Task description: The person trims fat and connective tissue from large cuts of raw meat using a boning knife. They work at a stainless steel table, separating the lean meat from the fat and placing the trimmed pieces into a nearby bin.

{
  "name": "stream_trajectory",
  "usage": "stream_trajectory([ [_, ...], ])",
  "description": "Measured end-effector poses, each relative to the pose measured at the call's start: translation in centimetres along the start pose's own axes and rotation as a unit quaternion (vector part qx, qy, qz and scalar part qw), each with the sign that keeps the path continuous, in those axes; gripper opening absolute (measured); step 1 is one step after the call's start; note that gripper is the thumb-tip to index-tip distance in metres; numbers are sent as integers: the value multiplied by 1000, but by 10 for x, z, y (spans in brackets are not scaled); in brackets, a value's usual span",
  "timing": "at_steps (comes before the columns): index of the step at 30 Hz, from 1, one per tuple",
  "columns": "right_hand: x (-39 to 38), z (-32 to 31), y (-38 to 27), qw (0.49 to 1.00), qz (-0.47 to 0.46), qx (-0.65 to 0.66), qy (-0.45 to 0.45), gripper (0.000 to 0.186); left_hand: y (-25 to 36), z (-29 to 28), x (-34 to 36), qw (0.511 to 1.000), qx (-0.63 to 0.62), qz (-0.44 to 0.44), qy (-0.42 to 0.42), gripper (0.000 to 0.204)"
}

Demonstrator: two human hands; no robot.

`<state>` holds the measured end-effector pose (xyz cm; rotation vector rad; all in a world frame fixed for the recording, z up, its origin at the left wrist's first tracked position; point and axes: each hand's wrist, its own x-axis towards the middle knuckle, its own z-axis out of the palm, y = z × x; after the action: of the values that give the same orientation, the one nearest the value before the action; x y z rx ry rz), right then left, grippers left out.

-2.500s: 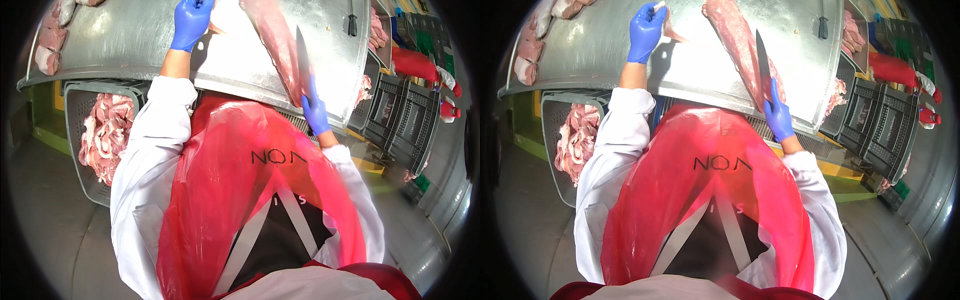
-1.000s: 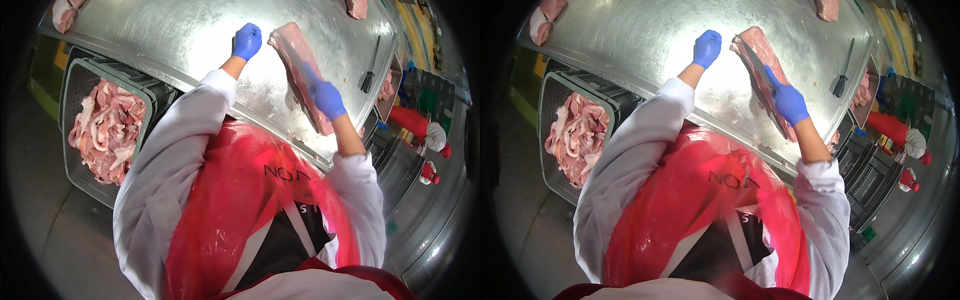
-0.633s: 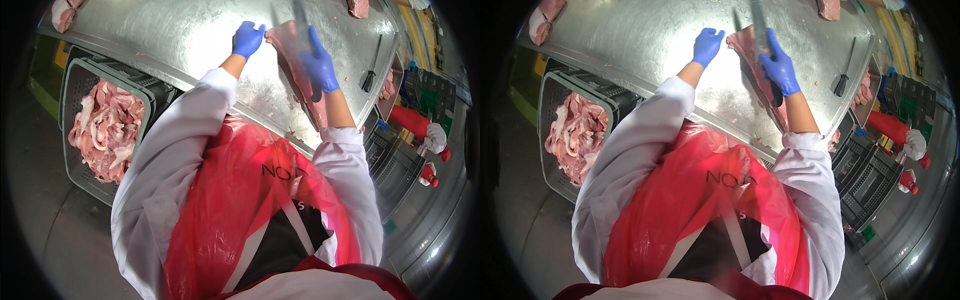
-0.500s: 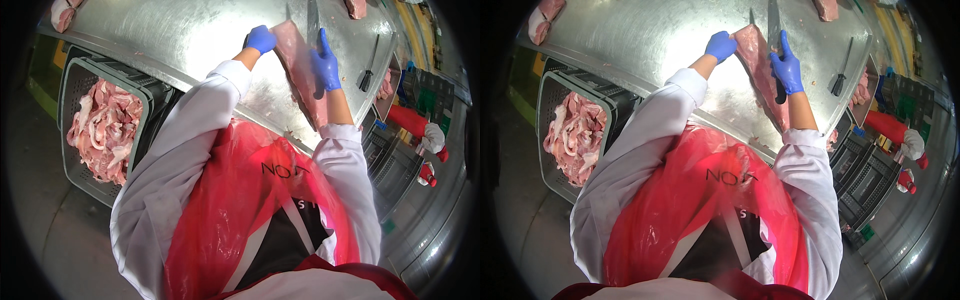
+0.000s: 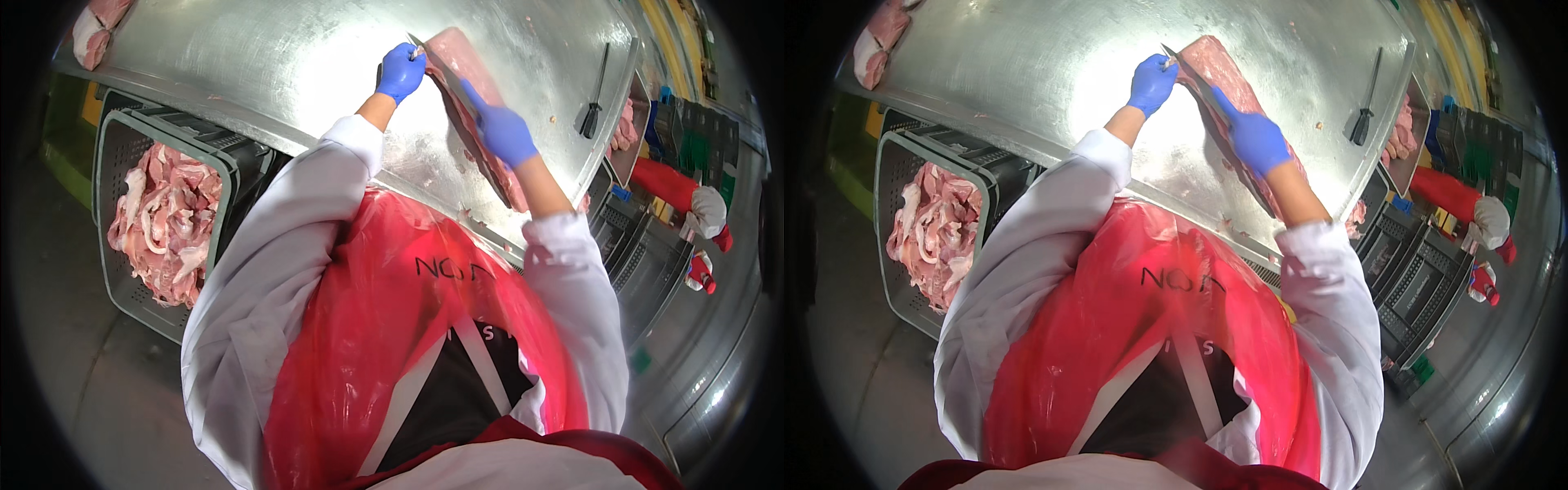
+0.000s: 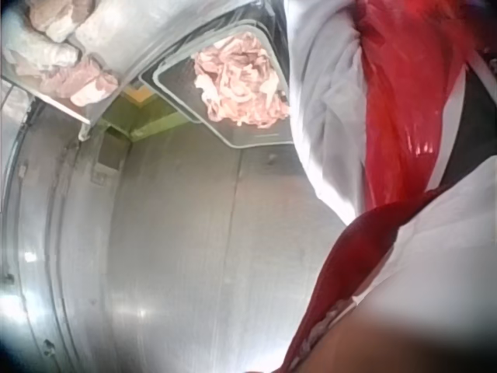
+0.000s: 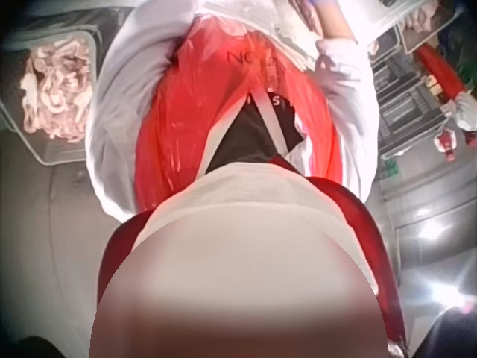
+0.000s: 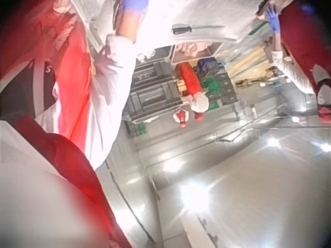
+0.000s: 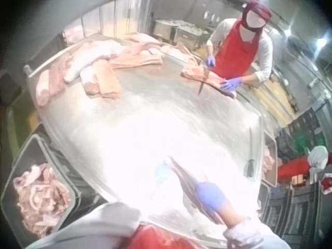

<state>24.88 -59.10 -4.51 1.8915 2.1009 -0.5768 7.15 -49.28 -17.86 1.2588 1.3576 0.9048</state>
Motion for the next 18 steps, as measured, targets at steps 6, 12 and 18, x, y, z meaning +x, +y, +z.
stream_trajectory([
  [6, 21, 13, -4, 999, -13, -8, 38, 61, -5, 2, -11, 993, -75, 83, -26, 20],
  [12, -54, 5, 2, 998, 22, -21, -58, 70, -27, -15, 18, 989, -93, 99, 57, 21],
  [18, -34, -17, 14, 998, 25, -8, 58, 76, -8, -41, 4, 983, 89, 157, 18, 25],
])
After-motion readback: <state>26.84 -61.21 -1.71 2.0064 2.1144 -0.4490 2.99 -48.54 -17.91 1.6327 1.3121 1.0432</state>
